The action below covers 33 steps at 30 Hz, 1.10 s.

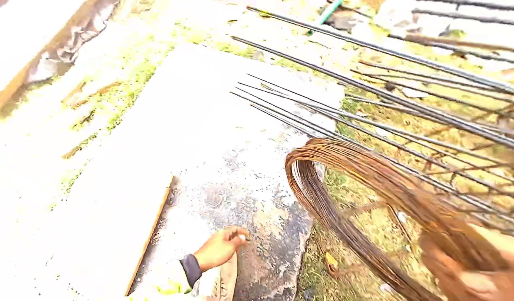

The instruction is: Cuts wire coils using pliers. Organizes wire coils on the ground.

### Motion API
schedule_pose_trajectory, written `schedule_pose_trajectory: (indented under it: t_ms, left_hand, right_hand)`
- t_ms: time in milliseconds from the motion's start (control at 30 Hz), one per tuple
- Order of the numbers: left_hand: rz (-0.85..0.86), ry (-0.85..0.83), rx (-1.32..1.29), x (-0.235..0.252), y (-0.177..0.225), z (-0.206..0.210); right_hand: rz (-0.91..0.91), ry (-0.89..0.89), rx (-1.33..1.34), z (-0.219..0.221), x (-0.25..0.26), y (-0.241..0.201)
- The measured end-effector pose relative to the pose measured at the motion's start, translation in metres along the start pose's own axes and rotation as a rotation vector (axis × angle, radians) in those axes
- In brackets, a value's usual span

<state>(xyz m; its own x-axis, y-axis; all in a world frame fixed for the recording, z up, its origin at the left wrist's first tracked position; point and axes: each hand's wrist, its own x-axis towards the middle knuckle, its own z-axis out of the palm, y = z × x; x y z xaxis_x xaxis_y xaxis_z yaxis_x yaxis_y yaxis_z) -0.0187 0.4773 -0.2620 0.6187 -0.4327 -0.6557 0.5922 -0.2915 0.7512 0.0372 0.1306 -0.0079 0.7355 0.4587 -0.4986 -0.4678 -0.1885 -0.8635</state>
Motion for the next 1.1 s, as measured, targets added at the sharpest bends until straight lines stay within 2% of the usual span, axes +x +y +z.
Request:
schedule_pose_trajectory:
  t_ms: [67, 133, 167, 200, 267, 300, 333, 400, 467, 533, 600, 733, 800, 867, 967, 1100]
  left_hand:
    - [0.071, 0.272, -0.203, 0.001, 0.006, -0.021]
    - [0.124, 0.504, -0.431, -0.003, 0.011, -0.044]
    - [0.166, 0.647, -0.463, -0.006, 0.009, -0.055]
    - [0.211, 0.830, -0.375, -0.009, 0.004, -0.064]
    - [0.228, 1.200, 0.122, -0.021, -0.020, -0.087]
    - [0.159, 1.316, 0.390, -0.030, -0.034, -0.099]
    - [0.054, 1.357, 0.589, -0.040, -0.046, -0.109]
    - [-0.209, 1.287, 0.761, -0.056, -0.074, -0.126]
    - [-0.344, 1.197, 0.778, -0.065, -0.105, -0.139]
    - [-0.341, 1.165, 0.748, -0.071, -0.128, -0.148]
    - [-0.322, 1.221, 0.694, -0.081, -0.138, -0.157]
    - [-0.411, 1.372, 0.680, -0.101, -0.117, -0.192]
    - [-0.371, 1.373, 0.684, -0.099, -0.098, -0.190]
    - [-0.269, 1.271, 0.588, -0.087, -0.081, -0.176]
    - [-0.138, 1.038, 0.155, -0.056, -0.068, -0.145]
    - [-0.111, 0.958, -0.175, -0.016, -0.071, -0.109]
  right_hand:
    - [-0.020, 0.009, -0.219, 0.025, 0.041, -0.015]
    - [-0.075, 0.030, -0.502, 0.062, 0.083, -0.015]
    - [-0.104, 0.037, -0.659, 0.087, 0.105, -0.010]
    - [-0.110, 0.033, -0.796, 0.113, 0.130, 0.000]
    - [-0.037, -0.048, -1.027, 0.161, 0.187, 0.030]
    - [0.016, -0.119, -1.118, 0.180, 0.216, 0.050]
    - [0.050, -0.183, -1.189, 0.195, 0.244, 0.074]
    - [0.090, -0.281, -1.276, 0.216, 0.286, 0.118]
    - [0.143, -0.333, -1.305, 0.232, 0.304, 0.148]
    - [0.165, -0.345, -1.295, 0.242, 0.308, 0.158]
    - [0.154, -0.327, -1.246, 0.249, 0.307, 0.160]
    - [0.086, -0.189, -1.237, 0.261, 0.311, 0.164]
    - [0.101, -0.155, -1.267, 0.264, 0.313, 0.162]
    - [0.118, -0.140, -1.264, 0.264, 0.310, 0.166]
    - [0.076, -0.070, -1.224, 0.255, 0.299, 0.177]
    - [0.020, -0.033, -1.220, 0.236, 0.291, 0.189]
